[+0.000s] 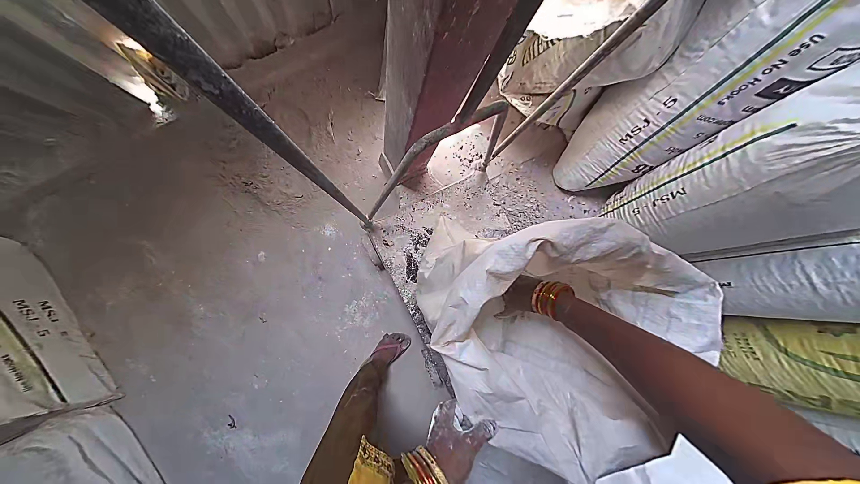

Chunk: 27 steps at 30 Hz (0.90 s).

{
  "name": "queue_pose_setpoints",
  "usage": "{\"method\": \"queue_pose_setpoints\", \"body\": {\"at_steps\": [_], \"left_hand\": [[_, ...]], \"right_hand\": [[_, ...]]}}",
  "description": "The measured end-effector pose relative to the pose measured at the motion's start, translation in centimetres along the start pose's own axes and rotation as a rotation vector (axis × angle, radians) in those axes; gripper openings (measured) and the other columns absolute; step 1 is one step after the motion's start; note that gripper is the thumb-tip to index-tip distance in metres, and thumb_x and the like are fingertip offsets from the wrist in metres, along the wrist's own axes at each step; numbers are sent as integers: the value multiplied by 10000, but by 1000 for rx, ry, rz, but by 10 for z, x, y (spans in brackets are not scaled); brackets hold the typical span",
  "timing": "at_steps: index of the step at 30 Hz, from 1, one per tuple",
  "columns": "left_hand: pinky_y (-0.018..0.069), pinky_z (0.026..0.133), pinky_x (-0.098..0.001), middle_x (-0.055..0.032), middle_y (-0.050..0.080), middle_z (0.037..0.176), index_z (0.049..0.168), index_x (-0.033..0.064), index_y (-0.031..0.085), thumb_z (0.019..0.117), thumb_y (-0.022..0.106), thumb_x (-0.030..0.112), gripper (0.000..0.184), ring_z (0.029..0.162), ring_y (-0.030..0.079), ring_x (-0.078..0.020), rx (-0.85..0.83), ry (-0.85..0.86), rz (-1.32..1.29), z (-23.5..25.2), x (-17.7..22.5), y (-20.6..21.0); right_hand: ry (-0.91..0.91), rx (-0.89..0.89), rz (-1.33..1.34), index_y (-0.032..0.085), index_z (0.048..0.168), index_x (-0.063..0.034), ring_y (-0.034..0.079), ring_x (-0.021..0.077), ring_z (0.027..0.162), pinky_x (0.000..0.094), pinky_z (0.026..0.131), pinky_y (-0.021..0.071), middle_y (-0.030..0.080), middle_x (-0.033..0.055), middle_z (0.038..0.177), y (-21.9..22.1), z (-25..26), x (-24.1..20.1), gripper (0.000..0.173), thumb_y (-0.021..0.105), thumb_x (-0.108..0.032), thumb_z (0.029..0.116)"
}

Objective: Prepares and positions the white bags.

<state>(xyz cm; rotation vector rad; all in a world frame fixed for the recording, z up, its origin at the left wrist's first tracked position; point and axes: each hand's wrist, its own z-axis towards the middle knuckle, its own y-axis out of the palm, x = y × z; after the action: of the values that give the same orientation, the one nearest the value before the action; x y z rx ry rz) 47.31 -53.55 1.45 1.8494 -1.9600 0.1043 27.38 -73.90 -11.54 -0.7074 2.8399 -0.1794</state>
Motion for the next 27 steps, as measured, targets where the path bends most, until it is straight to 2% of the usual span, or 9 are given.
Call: {"method": "queue_pose_setpoints", "body": {"at_steps": [4, 8, 10, 17, 20, 23, 25, 26, 27], "left_hand": [[419, 1091, -367, -297, 579, 1318, 1330, -148, 532, 973, 657, 96, 450, 1242, 551, -291, 31, -11, -56, -10, 2, 17], [446, 1051, -295, -260, 604, 1275, 1302, -148, 550, 951, 637, 63, 419, 1192, 577, -209, 73, 18, -103, -17, -2, 28], [445, 1051, -302, -261, 603, 1272, 1309, -151, 541, 959, 628, 56, 416, 1184, 577, -205, 59, 26, -107, -19, -1, 34], [468, 992, -254, -223, 625, 1191, 1273, -154, 546, 957, 612, 31, 372, 1100, 595, -142, 80, 66, -25, -26, 2, 54], [503, 934, -219, -148, 646, 1100, 1232, -138, 559, 945, 618, 19, 332, 1012, 621, -74, 150, 109, -37, -20, -10, 64], [575, 814, -222, -14, 697, 884, 1089, -66, 605, 949, 564, 10, 165, 832, 680, -22, 215, 248, -90, -5, -31, 63], [585, 783, -235, 54, 686, 798, 1021, -7, 611, 1008, 422, 97, 216, 766, 677, -17, 187, 343, -34, 2, -45, 60], [588, 765, -226, 78, 680, 759, 978, 36, 616, 1042, 337, 143, 305, 736, 674, -15, 155, 366, 15, 1, -52, 60], [579, 733, -217, 94, 671, 719, 918, 90, 611, 1070, 244, 180, 407, 697, 662, -15, 99, 369, 58, -1, -59, 62]], "right_hand": [[-280, -122, -475, 617, 1203, 164, 530, 496, 1283, 593, 1139, 327, 608, 333, 1280, -16, -22, -60, 293, 454, -32, 1058], [-276, 234, -350, 720, 1006, 28, 680, 420, 972, 595, 787, 493, 711, 221, 990, -24, -37, -63, 338, 502, -222, 1072], [-137, 230, -163, 710, 1025, 21, 674, 418, 996, 599, 832, 495, 701, 226, 995, -34, -55, -63, 450, 510, -379, 1075], [-49, 91, 43, 687, 1079, 60, 637, 450, 1118, 638, 923, 460, 681, 272, 1109, 6, -49, -28, 482, 569, -406, 1047], [-73, 244, 82, 703, 1038, 43, 649, 454, 1076, 632, 888, 478, 690, 260, 1058, 18, -102, -23, 329, 579, -262, 1047], [-120, 646, 109, 707, 976, 17, 672, 438, 961, 602, 809, 499, 690, 233, 933, 54, -170, -23, 308, 588, -259, 1042], [-181, 1231, -4, 677, 800, -90, 666, 308, 667, 480, 576, 507, 625, 104, 684, 105, -187, -5, 352, 612, -373, 999], [-212, 1679, -60, 609, 715, -173, 544, 200, 511, 387, 453, 413, 508, 12, 586, 135, -171, 13, 387, 601, -471, 962], [-165, 1796, -61, 592, 744, -209, 499, 147, 505, 347, 444, 385, 475, -27, 600, 155, -187, 23, 386, 577, -529, 960]]}}
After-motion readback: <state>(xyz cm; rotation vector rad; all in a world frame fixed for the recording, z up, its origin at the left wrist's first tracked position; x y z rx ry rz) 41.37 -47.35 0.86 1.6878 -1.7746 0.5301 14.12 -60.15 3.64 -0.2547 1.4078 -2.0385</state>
